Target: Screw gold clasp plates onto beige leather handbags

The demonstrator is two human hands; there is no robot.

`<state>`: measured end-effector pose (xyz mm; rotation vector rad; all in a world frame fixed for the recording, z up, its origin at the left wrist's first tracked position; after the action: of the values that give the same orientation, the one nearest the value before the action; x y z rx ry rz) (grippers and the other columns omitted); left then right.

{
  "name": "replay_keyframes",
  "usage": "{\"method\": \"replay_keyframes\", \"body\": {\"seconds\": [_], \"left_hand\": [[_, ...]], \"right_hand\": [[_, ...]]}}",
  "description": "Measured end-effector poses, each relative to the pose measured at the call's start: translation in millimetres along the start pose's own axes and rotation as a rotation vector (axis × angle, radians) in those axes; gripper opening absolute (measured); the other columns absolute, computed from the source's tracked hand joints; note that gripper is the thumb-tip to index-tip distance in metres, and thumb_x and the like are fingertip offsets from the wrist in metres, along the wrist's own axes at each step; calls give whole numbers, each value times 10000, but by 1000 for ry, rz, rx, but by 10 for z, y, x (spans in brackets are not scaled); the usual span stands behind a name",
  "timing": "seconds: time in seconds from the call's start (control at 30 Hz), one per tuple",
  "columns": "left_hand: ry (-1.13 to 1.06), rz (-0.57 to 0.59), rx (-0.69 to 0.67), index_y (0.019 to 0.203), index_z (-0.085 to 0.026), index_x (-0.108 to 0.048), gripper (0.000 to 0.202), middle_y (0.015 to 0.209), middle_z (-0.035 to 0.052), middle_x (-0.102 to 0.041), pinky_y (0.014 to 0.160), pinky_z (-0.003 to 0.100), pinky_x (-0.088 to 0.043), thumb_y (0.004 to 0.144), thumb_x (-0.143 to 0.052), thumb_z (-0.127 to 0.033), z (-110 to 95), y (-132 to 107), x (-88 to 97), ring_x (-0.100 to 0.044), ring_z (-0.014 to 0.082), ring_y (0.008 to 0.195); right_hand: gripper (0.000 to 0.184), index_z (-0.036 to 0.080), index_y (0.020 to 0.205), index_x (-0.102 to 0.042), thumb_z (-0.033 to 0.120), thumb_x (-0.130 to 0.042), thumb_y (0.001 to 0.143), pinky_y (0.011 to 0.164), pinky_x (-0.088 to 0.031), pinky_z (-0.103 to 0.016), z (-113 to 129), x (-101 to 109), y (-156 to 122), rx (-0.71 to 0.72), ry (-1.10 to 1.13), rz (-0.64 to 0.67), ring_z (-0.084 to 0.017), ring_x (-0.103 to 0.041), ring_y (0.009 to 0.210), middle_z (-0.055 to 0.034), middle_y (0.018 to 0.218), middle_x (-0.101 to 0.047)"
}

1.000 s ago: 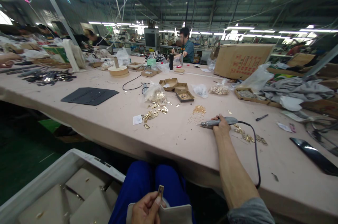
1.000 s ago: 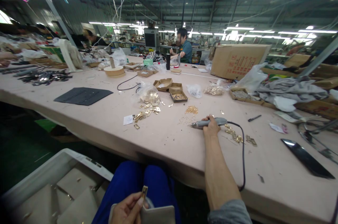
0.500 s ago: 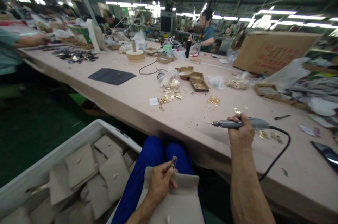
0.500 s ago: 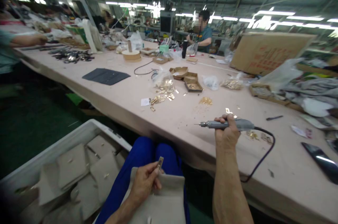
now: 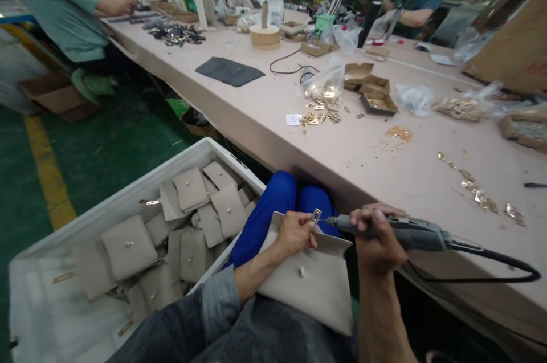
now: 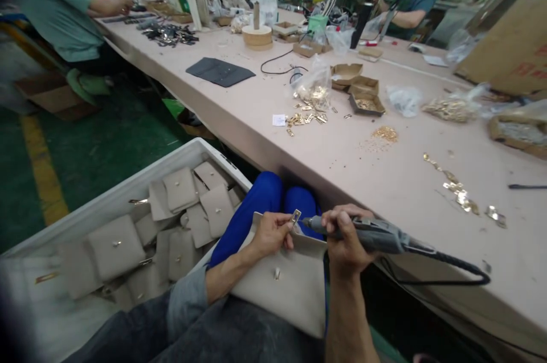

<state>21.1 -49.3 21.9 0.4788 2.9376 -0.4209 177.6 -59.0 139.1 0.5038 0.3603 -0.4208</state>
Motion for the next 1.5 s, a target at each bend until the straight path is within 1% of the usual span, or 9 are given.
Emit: {"method": "replay_keyframes", "body": {"seconds": [0.07, 0.2, 0.4, 0.57, 0.77, 0.87, 1.0, 1.23, 1.5], "left_hand": [[-19, 15, 0, 867, -107, -743, 244, 488, 25, -668, 414, 203, -450, 879, -619, -317, -17, -13, 4, -621, 154, 389], [-52, 9, 0, 884, -97, -741, 245, 500, 34, -680, 408, 203, -460, 866, -619, -308, -14, -28, 14, -628, 158, 397], [-66, 10, -11, 917, -76, -732, 265, 521, 50, -703, 448, 219, -508, 858, -635, -316, -23, -61, 19, -646, 164, 418], [-78, 44, -24, 907, -84, -747, 297, 532, 53, -705, 441, 205, -493, 871, -643, -360, -58, -72, 11, -645, 156, 422], [-104, 51, -13, 862, -103, -729, 259, 530, 49, -702, 450, 206, -503, 858, -645, -348, -52, -69, -2, -640, 152, 417], [-125, 58, -14, 840, -110, -718, 275, 542, 54, -708, 468, 212, -512, 857, -672, -380, -68, -77, -6, -652, 157, 433], [-116, 42, -5, 860, -99, -734, 304, 544, 55, -706, 473, 220, -520, 850, -695, -400, -75, -80, -9, -647, 156, 430], [-101, -21, -15, 800, -100, -754, 209, 525, 53, -699, 473, 229, -526, 825, -676, -292, -49, -54, -13, -620, 147, 411], [-83, -47, -2, 767, -115, -769, 164, 505, 36, -685, 446, 194, -464, 793, -636, -206, -53, -52, -25, -594, 127, 398]], "right_hand": [[67, 197, 879, -629, 174, -675, 837, 558, -472, -313, -22, -12, -49, 33, -1, 52, -110, -531, 514, 12, 761, -620], [82, 204, 927, -641, 171, -670, 857, 570, -486, -324, -57, -37, -120, 44, -12, 145, -118, -554, 533, 4, 786, -633], [103, 211, 959, -661, 171, -685, 867, 550, -501, -334, -59, -88, -184, 88, -68, 216, -133, -571, 545, -3, 794, -647], [67, 216, 919, -657, 195, -688, 864, 531, -502, -330, -72, -94, -201, 114, -107, 213, -139, -572, 547, 1, 767, -639], [73, 213, 928, -653, 195, -693, 869, 531, -511, -330, -85, -85, -216, 126, -103, 217, -142, -582, 550, 1, 765, -638], [83, 210, 945, -658, 182, -690, 874, 546, -519, -333, -75, -84, -225, 133, -109, 213, -148, -597, 574, -4, 781, -644], [102, 207, 966, -663, 169, -691, 876, 549, -517, -334, -75, -87, -233, 119, -82, 219, -142, -590, 565, -6, 797, -650], [77, 208, 925, -675, 176, -703, 860, 533, -503, -334, -59, -98, -237, 133, -81, 191, -146, -583, 552, -5, 767, -644], [72, 202, 908, -670, 151, -671, 856, 547, -498, -336, -36, -87, -232, 94, -50, 201, -145, -579, 550, -6, 762, -648]]}}
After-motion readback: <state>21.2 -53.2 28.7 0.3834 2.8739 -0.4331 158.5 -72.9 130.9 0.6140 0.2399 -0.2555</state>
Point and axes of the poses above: each hand's wrist, its own y-axis towards the middle knuckle, its own x-axis out of the back of the hand, z = x × y, the point moved 4 cm from there along y, towards the middle knuckle
